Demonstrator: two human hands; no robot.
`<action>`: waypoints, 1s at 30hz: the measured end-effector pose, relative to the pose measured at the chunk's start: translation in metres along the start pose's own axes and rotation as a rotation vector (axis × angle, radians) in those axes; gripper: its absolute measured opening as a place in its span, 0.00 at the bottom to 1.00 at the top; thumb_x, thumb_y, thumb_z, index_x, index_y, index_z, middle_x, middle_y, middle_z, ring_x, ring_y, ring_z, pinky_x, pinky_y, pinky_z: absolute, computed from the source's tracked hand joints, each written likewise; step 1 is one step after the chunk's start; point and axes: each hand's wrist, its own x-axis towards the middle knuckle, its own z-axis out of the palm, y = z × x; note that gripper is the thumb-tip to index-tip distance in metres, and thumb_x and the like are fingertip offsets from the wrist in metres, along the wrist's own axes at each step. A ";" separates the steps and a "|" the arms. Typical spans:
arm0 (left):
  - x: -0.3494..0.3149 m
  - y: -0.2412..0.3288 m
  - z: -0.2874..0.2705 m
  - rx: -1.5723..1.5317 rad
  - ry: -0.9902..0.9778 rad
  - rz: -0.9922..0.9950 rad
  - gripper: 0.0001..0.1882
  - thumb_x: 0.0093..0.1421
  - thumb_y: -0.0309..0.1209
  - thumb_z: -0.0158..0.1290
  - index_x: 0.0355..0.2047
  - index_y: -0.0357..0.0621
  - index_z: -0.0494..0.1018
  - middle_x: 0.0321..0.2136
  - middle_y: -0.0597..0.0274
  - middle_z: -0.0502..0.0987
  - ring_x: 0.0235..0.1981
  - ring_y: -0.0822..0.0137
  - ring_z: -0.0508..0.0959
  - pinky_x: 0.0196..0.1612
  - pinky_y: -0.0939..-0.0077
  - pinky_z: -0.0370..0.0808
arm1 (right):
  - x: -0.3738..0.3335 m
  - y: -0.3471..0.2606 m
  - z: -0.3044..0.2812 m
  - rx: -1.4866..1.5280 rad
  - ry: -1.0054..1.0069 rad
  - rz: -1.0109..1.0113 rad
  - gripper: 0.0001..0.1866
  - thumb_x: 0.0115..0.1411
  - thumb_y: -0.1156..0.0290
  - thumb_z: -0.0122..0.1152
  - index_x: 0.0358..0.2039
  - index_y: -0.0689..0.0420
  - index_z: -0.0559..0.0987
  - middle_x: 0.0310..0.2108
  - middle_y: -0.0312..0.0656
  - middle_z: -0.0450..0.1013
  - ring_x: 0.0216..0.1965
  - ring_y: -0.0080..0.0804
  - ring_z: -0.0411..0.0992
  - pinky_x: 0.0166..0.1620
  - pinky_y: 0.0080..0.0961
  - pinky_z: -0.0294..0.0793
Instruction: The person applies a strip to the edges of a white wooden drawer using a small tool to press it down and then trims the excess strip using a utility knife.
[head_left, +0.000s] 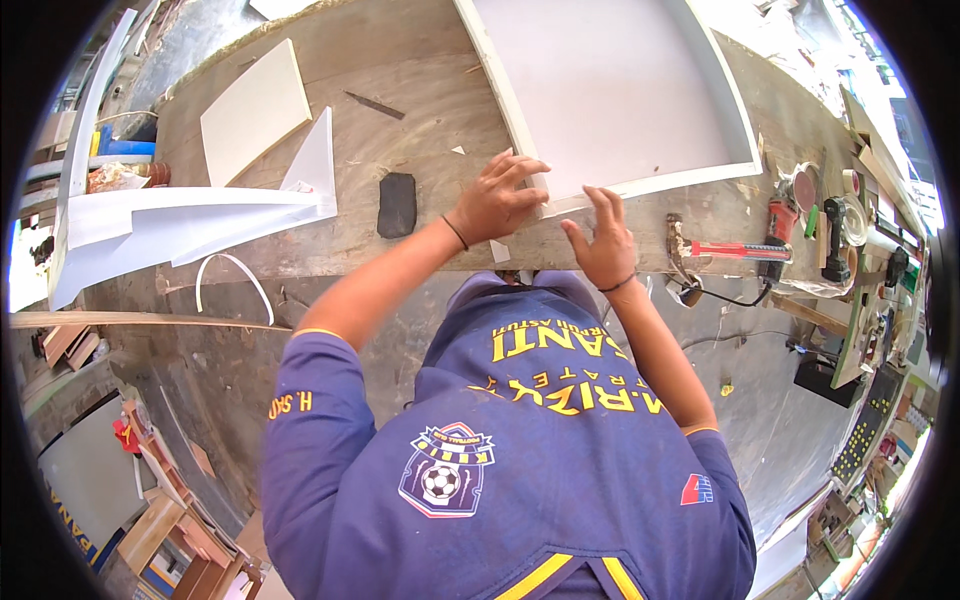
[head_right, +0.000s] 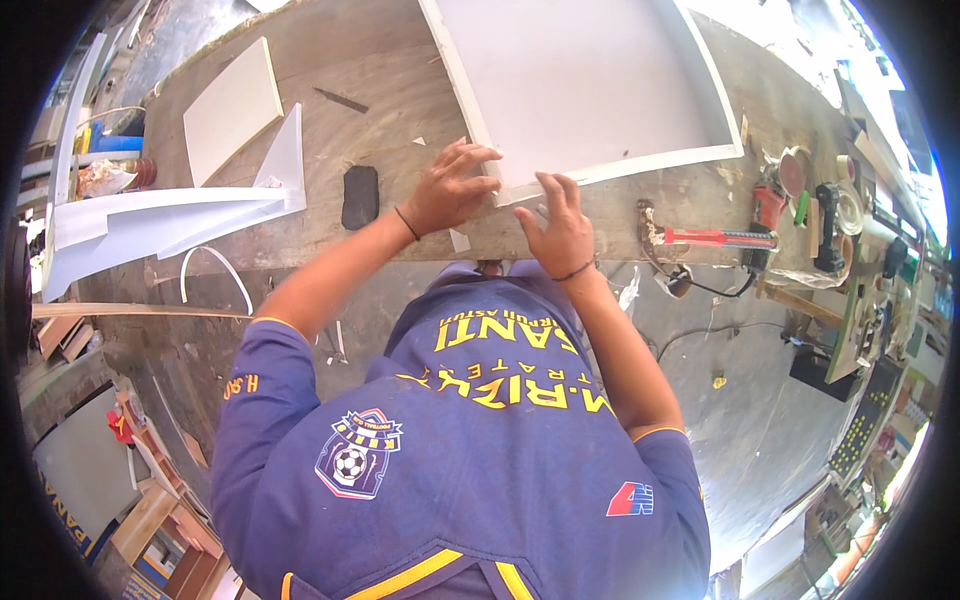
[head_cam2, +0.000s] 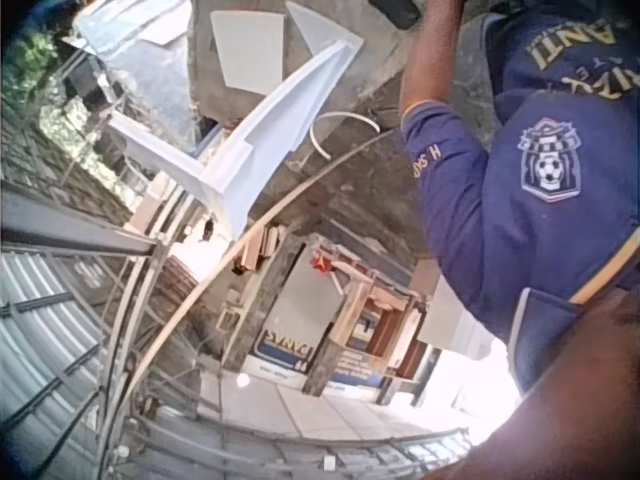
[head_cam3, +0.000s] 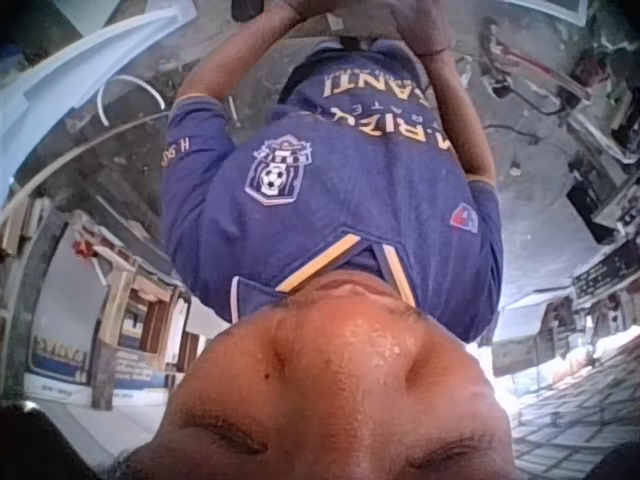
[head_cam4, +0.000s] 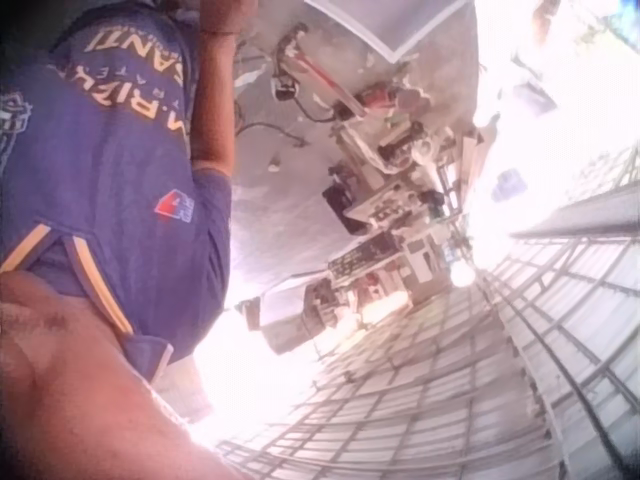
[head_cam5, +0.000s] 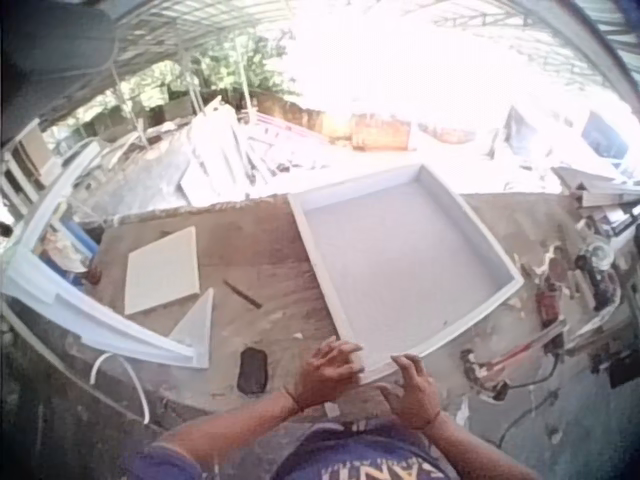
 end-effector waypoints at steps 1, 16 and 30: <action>-0.006 0.008 0.003 -0.018 0.032 -0.071 0.07 0.57 0.32 0.57 0.37 0.53 0.77 0.49 0.63 0.74 0.54 0.60 0.71 0.60 0.56 0.65 | -0.002 0.000 -0.004 0.059 -0.025 0.066 0.26 0.57 0.64 0.65 0.54 0.56 0.70 0.49 0.48 0.69 0.34 0.45 0.75 0.36 0.34 0.76; -0.094 0.104 -0.026 0.204 0.566 -0.827 0.10 0.55 0.19 0.52 0.37 0.41 0.77 0.39 0.55 0.76 0.46 0.56 0.73 0.52 0.63 0.66 | 0.005 -0.027 -0.023 0.681 -0.297 0.214 0.19 0.72 0.61 0.43 0.45 0.62 0.79 0.35 0.37 0.72 0.39 0.24 0.68 0.48 0.21 0.66; -0.014 0.165 0.017 -0.072 0.199 -0.915 0.23 0.53 0.35 0.62 0.49 0.42 0.73 0.45 0.56 0.76 0.47 0.55 0.75 0.49 0.63 0.68 | 0.023 0.010 -0.018 0.917 -0.689 0.419 0.18 0.67 0.65 0.57 0.53 0.60 0.77 0.31 0.35 0.74 0.26 0.18 0.72 0.31 0.18 0.75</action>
